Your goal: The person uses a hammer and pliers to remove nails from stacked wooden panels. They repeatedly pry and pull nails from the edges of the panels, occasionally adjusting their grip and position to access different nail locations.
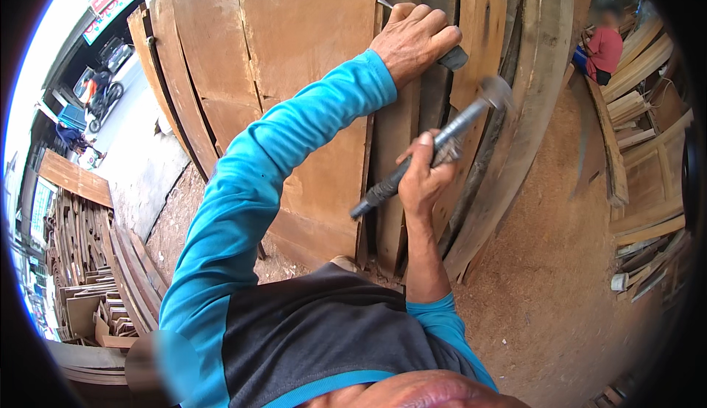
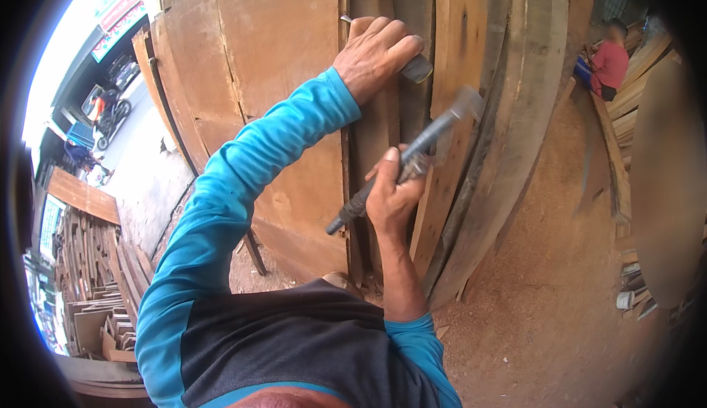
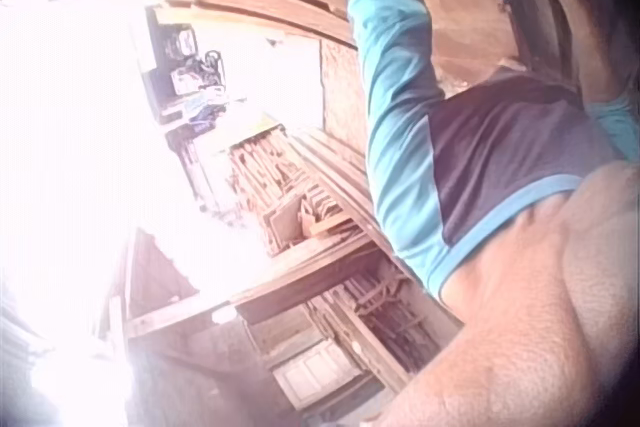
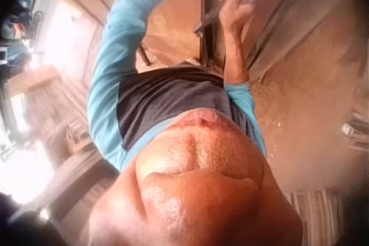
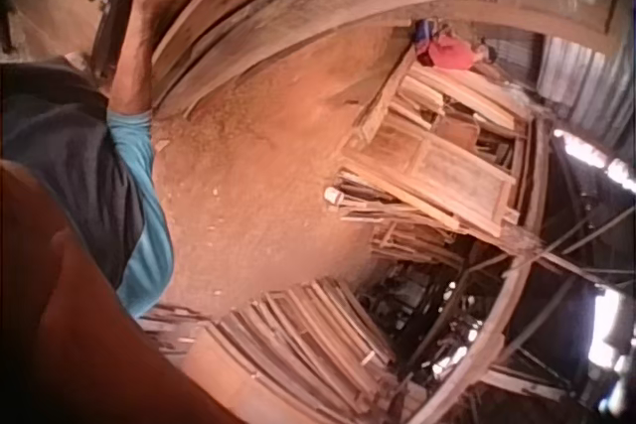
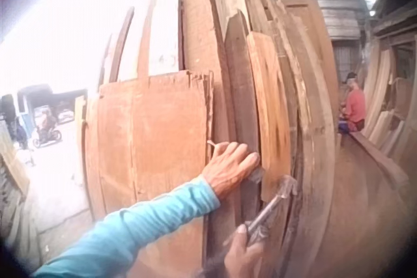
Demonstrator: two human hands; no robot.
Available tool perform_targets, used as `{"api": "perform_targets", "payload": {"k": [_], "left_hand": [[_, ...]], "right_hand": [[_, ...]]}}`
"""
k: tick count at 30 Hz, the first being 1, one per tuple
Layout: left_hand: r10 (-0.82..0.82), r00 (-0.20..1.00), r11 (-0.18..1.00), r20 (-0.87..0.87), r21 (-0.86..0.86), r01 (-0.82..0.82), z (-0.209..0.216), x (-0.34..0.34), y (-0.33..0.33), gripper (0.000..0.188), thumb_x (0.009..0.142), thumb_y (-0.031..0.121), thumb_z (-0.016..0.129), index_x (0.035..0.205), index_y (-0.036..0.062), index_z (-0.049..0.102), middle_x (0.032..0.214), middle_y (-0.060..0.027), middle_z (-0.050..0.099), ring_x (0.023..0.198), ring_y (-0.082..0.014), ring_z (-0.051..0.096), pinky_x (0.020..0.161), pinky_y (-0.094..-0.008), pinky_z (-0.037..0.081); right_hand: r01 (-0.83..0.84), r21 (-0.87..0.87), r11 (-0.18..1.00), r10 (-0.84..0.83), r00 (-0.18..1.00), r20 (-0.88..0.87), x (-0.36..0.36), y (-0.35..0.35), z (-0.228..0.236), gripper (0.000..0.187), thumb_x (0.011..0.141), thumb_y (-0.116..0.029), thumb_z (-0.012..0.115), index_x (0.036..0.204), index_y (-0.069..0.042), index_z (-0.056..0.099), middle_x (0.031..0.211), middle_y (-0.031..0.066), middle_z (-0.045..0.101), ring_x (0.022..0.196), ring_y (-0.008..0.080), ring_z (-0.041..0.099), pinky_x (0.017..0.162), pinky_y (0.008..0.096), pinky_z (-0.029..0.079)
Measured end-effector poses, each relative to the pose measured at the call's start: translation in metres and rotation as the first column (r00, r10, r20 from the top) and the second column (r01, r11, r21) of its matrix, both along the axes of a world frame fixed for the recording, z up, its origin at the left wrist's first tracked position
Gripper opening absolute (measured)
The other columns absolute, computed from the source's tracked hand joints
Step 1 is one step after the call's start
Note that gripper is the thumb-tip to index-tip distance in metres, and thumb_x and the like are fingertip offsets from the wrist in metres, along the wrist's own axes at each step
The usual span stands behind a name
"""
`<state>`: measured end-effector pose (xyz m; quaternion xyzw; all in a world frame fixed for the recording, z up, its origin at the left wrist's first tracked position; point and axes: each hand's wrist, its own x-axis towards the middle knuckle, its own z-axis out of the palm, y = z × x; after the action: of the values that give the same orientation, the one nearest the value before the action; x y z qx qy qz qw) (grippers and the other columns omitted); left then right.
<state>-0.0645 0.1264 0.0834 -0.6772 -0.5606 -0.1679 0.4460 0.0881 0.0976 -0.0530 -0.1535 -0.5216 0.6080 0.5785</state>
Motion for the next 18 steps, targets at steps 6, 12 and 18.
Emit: {"api": "perform_targets", "payload": {"k": [6,12,18], "left_hand": [[-0.132,0.99,0.985,-0.055,0.107,0.138,-0.007,-0.004,0.025,0.023,0.081,0.021,0.065,0.102,0.0173,0.058,0.095,-0.0078,0.055,0.099,-0.0288,0.058,0.086,-0.0483,0.042],[0.151,0.988,0.976,-0.047,-0.149,-0.156,0.019,-0.004,0.009,0.007,0.084,0.023,0.066,0.089,0.0191,0.064,0.087,-0.0073,0.064,0.091,-0.0267,0.066,0.072,-0.0418,0.051],[-0.036,0.999,0.998,-0.037,-0.049,0.035,0.016,-0.02,0.012,0.005,0.085,0.02,0.064,0.086,0.0183,0.06,0.082,-0.0025,0.066,0.084,-0.0263,0.068,0.071,-0.0391,0.05]], "right_hand": [[0.031,0.017,0.999,-0.034,0.987,0.159,0.015,0.015,-0.027,0.027,0.102,-0.019,0.056,0.112,0.005,0.055,0.075,0.0045,0.057,0.057,0.013,0.055,0.052,0.0278,0.046],[0.011,-0.007,1.0,-0.01,0.981,0.196,0.024,0.001,-0.033,0.029,0.101,-0.015,0.056,0.11,0.012,0.055,0.079,0.011,0.057,0.054,0.014,0.055,0.049,0.0272,0.047],[-0.02,-0.051,0.998,0.03,0.977,0.213,0.028,-0.002,-0.037,0.026,0.101,-0.014,0.056,0.107,0.011,0.056,0.08,0.0107,0.057,0.056,0.0144,0.055,0.049,0.027,0.048]]}}
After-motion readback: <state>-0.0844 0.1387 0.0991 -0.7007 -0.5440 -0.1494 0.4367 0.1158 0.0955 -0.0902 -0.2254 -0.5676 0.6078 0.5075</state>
